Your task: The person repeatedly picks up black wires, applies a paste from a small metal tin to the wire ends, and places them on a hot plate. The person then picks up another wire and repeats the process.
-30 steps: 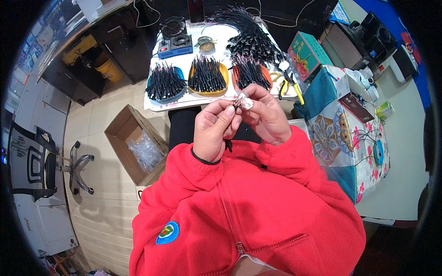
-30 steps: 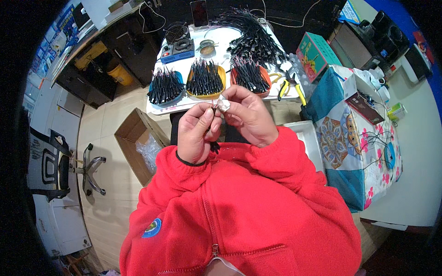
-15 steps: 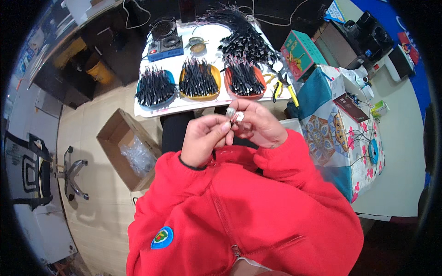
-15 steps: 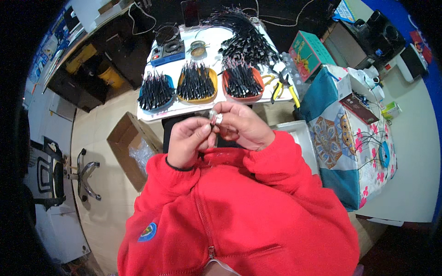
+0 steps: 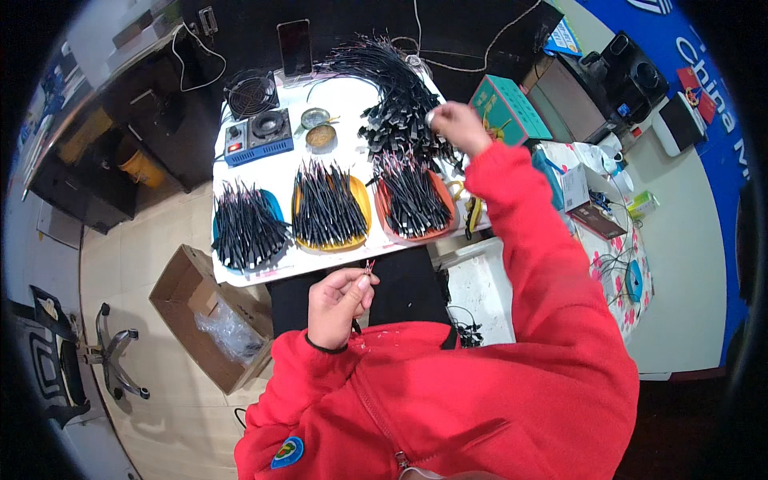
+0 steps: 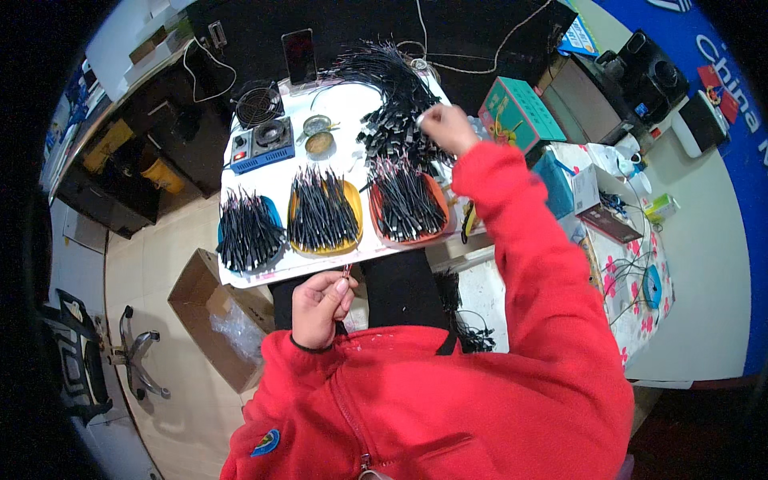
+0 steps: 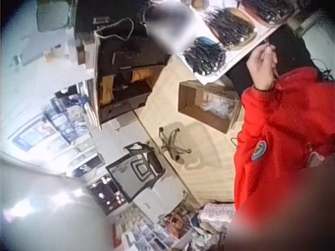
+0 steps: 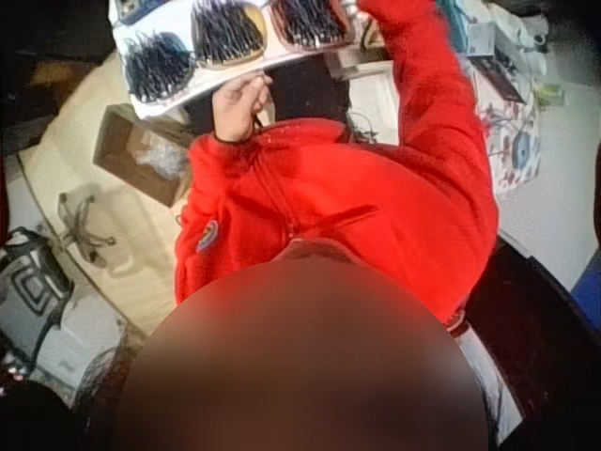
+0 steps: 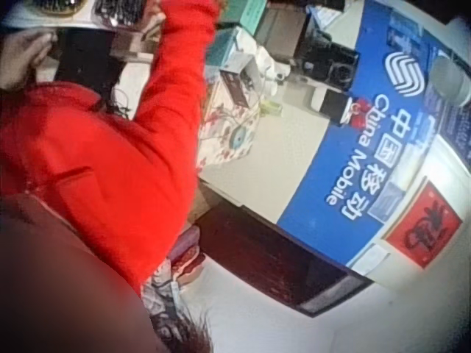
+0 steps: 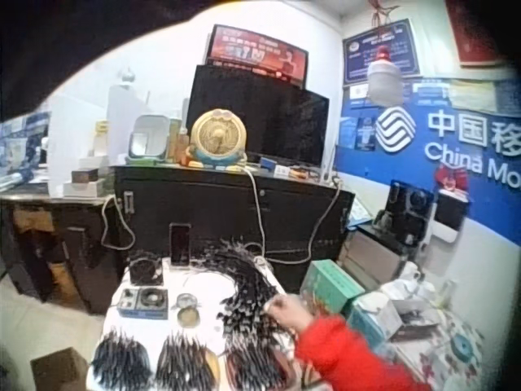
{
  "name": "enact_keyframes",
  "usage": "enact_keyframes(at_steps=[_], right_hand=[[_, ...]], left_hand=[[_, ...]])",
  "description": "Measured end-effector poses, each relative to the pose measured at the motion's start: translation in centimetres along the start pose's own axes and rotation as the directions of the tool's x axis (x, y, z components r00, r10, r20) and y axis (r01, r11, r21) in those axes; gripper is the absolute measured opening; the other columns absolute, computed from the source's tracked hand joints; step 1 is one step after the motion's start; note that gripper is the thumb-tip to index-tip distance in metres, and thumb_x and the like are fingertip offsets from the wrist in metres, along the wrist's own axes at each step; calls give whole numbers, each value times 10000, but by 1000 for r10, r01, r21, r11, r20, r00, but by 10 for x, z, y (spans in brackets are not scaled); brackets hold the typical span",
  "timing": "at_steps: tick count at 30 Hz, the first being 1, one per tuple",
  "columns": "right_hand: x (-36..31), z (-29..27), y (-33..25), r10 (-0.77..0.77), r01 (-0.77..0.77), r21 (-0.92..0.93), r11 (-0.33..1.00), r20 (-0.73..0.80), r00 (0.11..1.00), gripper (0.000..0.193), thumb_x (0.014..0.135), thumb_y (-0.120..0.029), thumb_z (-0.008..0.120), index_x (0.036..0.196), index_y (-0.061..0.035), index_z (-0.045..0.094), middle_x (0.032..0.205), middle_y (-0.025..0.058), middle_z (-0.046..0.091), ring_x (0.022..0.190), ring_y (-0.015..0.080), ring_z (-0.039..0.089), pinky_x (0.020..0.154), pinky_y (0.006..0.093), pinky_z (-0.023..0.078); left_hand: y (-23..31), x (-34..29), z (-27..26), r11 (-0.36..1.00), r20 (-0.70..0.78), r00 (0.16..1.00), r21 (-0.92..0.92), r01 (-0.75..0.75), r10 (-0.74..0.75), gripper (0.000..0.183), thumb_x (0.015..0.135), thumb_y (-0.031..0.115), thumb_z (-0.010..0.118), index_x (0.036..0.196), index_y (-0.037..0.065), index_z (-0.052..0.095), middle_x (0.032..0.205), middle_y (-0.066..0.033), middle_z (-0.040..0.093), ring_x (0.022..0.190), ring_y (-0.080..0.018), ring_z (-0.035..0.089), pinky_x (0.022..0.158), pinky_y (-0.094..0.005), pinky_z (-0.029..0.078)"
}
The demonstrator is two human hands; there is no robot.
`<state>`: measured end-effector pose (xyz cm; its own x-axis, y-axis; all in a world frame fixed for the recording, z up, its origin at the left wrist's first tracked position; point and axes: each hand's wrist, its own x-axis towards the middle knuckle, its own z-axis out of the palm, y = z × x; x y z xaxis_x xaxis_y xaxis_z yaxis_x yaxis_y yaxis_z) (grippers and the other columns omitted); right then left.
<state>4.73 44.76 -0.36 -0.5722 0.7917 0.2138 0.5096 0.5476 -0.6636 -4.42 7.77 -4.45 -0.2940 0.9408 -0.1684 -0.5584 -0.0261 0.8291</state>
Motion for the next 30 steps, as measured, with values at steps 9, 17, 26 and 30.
enact_keyframes(at_steps=[9,17,26,30], right_hand=[[119,37,18,136,-36,-665,746,100,986,359,756,-335,720,910,-12,703,934,222,675,914,361,659,802,428,522],[46,-34,-14,409,-465,56,884,391,825,273,804,-283,604,749,-16,599,665,67,586,471,122,499,401,250,368],[-191,-30,-78,51,-663,743,91,662,748,211,933,-244,410,929,-71,531,577,-27,418,464,67,356,413,224,287],[-267,-1,-91,-105,-652,677,341,717,689,72,894,-121,510,916,-53,500,662,21,536,526,80,500,444,190,341]], left_hand=[[1,16,-24,1000,5,1000,11,21,-21,164,957,91,530,1008,-48,600,701,-15,546,543,-31,376,485,-182,266],[-1,19,-21,977,-42,993,-176,-120,115,137,962,88,520,990,-32,579,710,-38,548,543,-55,397,487,-193,292],[-2,72,43,943,140,990,-328,58,-12,190,1009,129,399,1122,-14,455,1263,-206,530,1112,-363,584,917,-441,530],[19,106,58,962,172,983,-251,107,-64,203,1008,134,405,1135,-20,445,1225,-191,546,988,-330,640,792,-389,575]])
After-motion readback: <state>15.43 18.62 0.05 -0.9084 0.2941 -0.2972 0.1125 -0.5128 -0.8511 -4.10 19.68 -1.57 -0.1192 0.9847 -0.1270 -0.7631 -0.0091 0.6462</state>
